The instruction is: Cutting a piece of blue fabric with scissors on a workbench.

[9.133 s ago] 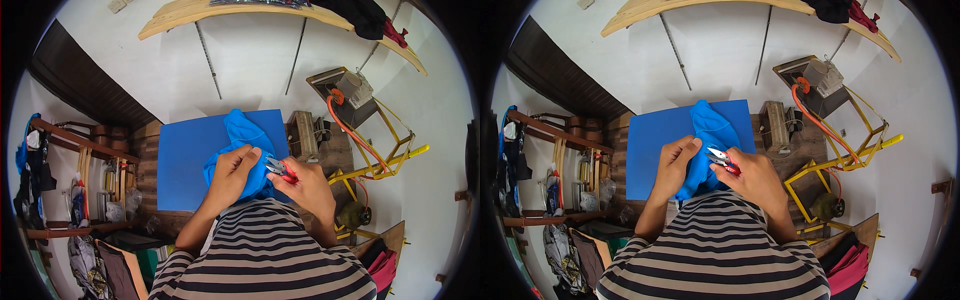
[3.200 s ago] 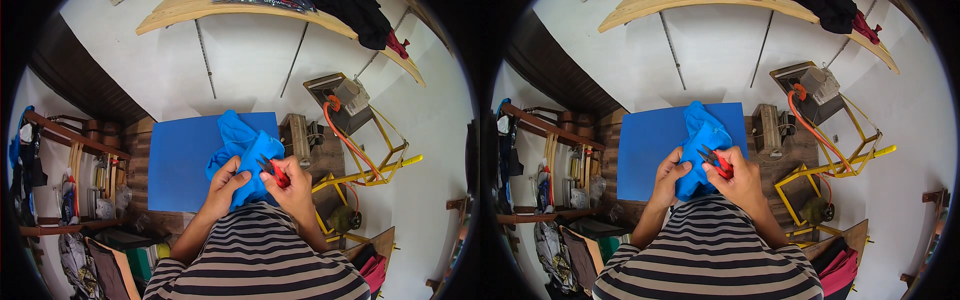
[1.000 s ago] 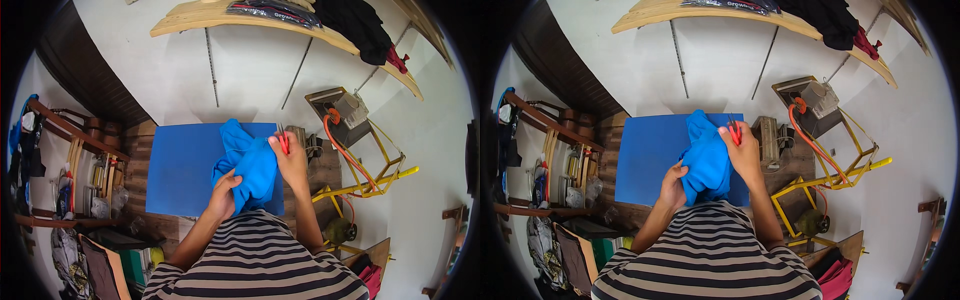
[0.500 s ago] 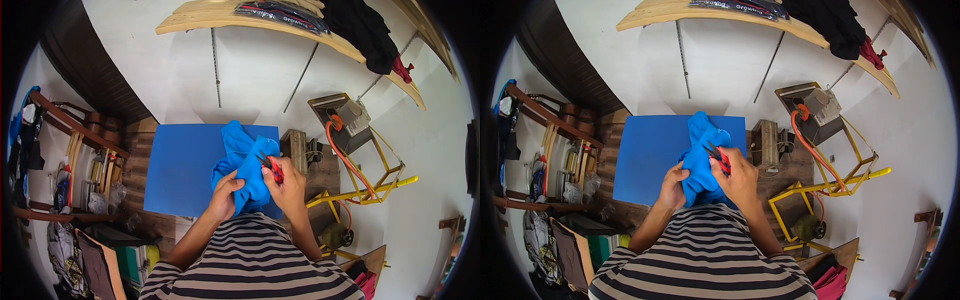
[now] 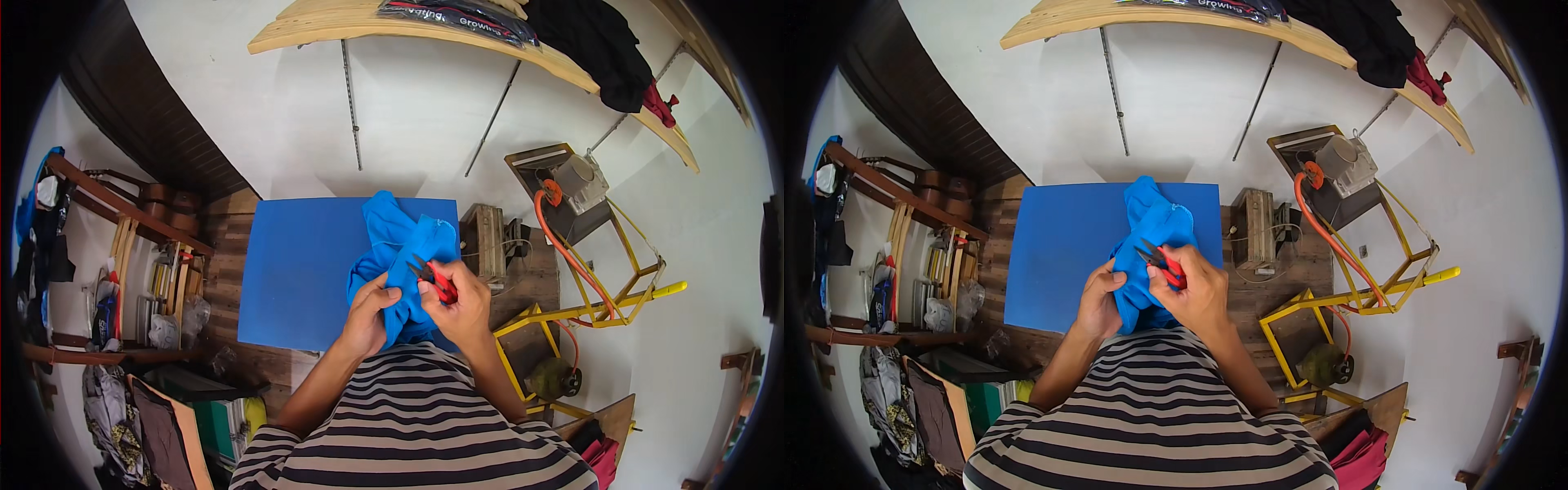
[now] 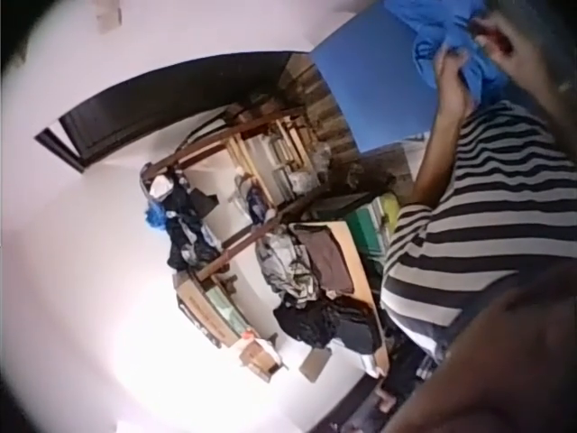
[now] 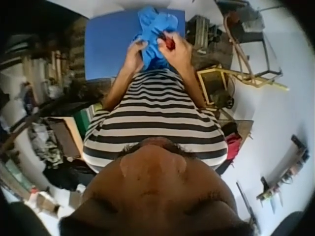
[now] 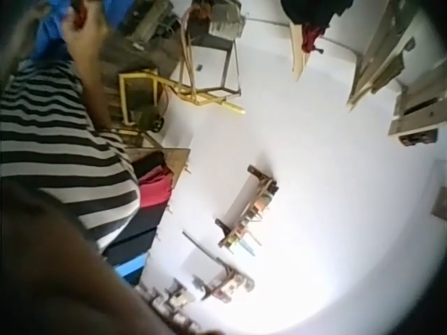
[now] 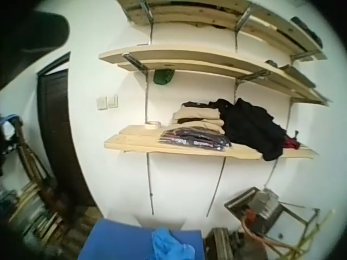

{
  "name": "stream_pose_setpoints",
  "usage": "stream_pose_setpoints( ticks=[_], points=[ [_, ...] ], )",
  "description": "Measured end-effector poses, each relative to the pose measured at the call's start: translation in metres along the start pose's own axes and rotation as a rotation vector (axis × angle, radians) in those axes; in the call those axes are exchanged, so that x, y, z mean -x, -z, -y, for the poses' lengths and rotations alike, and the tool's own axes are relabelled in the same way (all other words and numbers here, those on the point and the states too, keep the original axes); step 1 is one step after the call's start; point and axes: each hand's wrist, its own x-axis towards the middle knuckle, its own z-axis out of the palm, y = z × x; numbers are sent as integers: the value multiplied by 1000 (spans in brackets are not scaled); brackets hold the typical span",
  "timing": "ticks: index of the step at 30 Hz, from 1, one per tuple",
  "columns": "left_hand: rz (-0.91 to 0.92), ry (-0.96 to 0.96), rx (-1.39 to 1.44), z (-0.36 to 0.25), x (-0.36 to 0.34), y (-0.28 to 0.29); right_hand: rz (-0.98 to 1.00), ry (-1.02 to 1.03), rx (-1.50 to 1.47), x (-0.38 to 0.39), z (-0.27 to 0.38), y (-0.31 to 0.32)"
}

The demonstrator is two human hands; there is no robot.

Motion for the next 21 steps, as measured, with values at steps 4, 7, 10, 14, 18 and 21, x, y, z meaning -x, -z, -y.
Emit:
stream_pose_setpoints(
  ticks=[4,7,10,14,18,21],
  points=[
    [-32,-1,15,-1,-1,-1,79,-30,-80,4,2,-1],
    [-10,-21,5,-1,-2,-1,80,-95,-115,7,2,-4],
    [-20,-23,30,2,-3,2,126,-88,-179,8,-2,-4],
    [-42,-18,19,4,-3,11,-101,-314,-599,1,-9,0],
    [56,10,-107,-1,-2,16,-107,-661,-760,-16,-17,15],
    [48,-31,-280,-3,-4,12,24,-732,-823,-23,-13,24]
  ],
)
